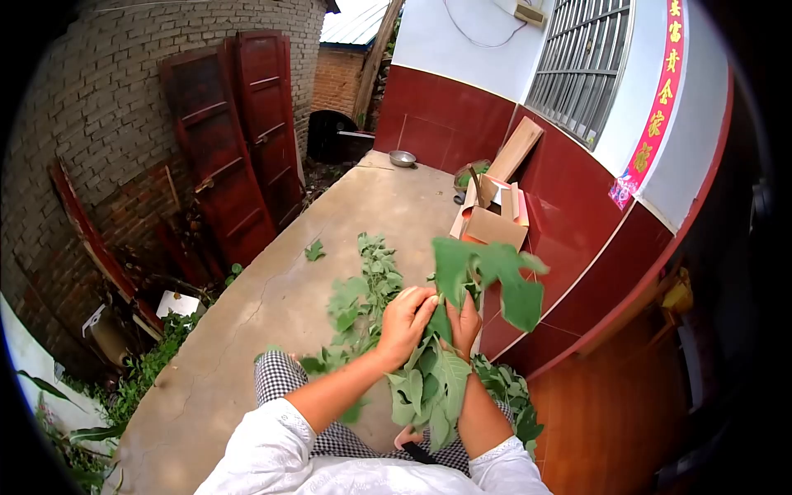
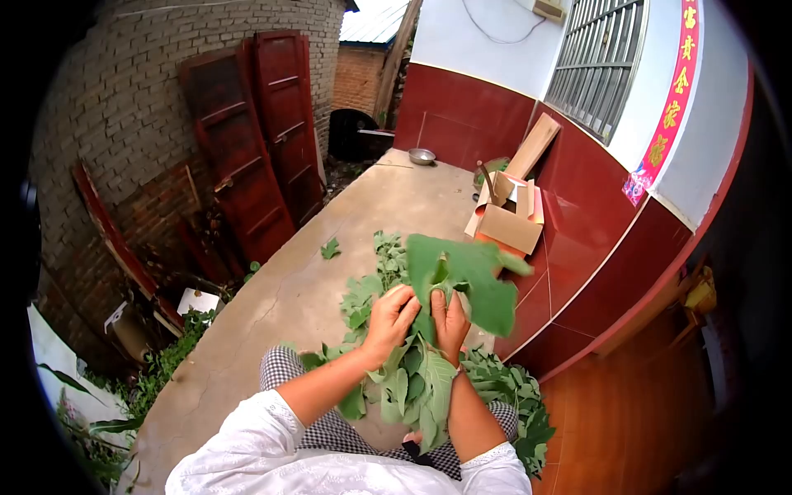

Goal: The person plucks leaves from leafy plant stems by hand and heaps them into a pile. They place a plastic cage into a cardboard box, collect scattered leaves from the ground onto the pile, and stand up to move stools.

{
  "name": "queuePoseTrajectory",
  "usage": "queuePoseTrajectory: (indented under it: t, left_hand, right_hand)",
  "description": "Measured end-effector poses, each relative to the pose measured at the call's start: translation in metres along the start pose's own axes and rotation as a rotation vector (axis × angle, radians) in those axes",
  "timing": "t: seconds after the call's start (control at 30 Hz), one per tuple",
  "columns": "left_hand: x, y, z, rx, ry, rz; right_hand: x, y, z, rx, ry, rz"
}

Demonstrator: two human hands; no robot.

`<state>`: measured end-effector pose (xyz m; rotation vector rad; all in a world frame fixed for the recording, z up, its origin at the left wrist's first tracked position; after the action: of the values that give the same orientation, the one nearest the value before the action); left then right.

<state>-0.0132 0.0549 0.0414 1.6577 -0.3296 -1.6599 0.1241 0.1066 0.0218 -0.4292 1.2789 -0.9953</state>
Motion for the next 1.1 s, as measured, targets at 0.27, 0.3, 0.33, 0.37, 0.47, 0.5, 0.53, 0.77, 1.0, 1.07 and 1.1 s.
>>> queuePoseTrajectory:
  t: [0.27, 0.3, 0.33, 0.37, 0.47, 0.5, 0.53, 0.77, 1.0, 1.07, 1.1]
  left_hand:
    - [-0.008, -0.017, 0.018, 0.103, -0.248, -0.035]
    - [-0.014, -0.019, 0.026, 0.071, -0.336, -0.125]
    - [-0.022, -0.012, 0.028, 0.073, -0.542, -0.116]
    - [-0.024, -0.010, 0.032, 0.190, -0.605, -0.078]
    - [-0.030, -0.001, 0.039, 0.148, -0.751, -0.160]
    - [-0.026, 0.001, 0.035, 0.002, -0.912, -0.154]
    - [-0.019, -0.002, 0.031, -0.147, -1.068, -0.148]
    - [-0.030, -0.029, 0.022, -0.734, -0.551, -0.503]
    - [-0.051, -0.022, 0.036, 0.277, 0.219, -0.028]
    - [-0.050, -0.025, 0.023, 0.304, 0.298, -0.005]
    - [-0.042, -0.028, 0.020, 0.336, 0.376, 0.024]
  right_hand:
    - [-0.011, 0.011, 0.025, -0.290, -0.611, -0.248]
    - [-0.010, -0.003, 0.021, -0.163, -0.723, -0.198]
    - [-0.008, -0.016, 0.019, -0.037, -0.832, -0.129]
    - [-0.005, -0.029, 0.017, 0.080, -0.935, -0.048]
    - [-0.004, -0.036, 0.004, -0.282, -1.078, -0.384]
    - [-0.002, -0.039, -0.002, -0.007, -1.144, -0.254]
    - [0.002, -0.039, -0.008, 0.270, -1.194, -0.119]
    - [-0.020, -0.068, -0.019, 0.683, -0.351, 0.352]
    - [-0.055, -0.084, -0.022, -0.166, -0.060, 0.046]
    - [-0.060, -0.075, -0.036, -0.329, -0.078, -0.035]
    - [-0.060, -0.067, -0.040, -0.485, -0.089, -0.122]
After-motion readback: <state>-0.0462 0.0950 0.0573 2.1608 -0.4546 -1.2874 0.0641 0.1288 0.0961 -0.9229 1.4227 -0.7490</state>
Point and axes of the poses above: each hand's wrist, its own x-axis away from the middle knuckle, its own z-axis out of the back of the hand, y = z × x, the point moved 7 cm from there along -x, towards the middle knuckle, and after that the axes turned 12 degrees about -z, right-handed, at the moved point
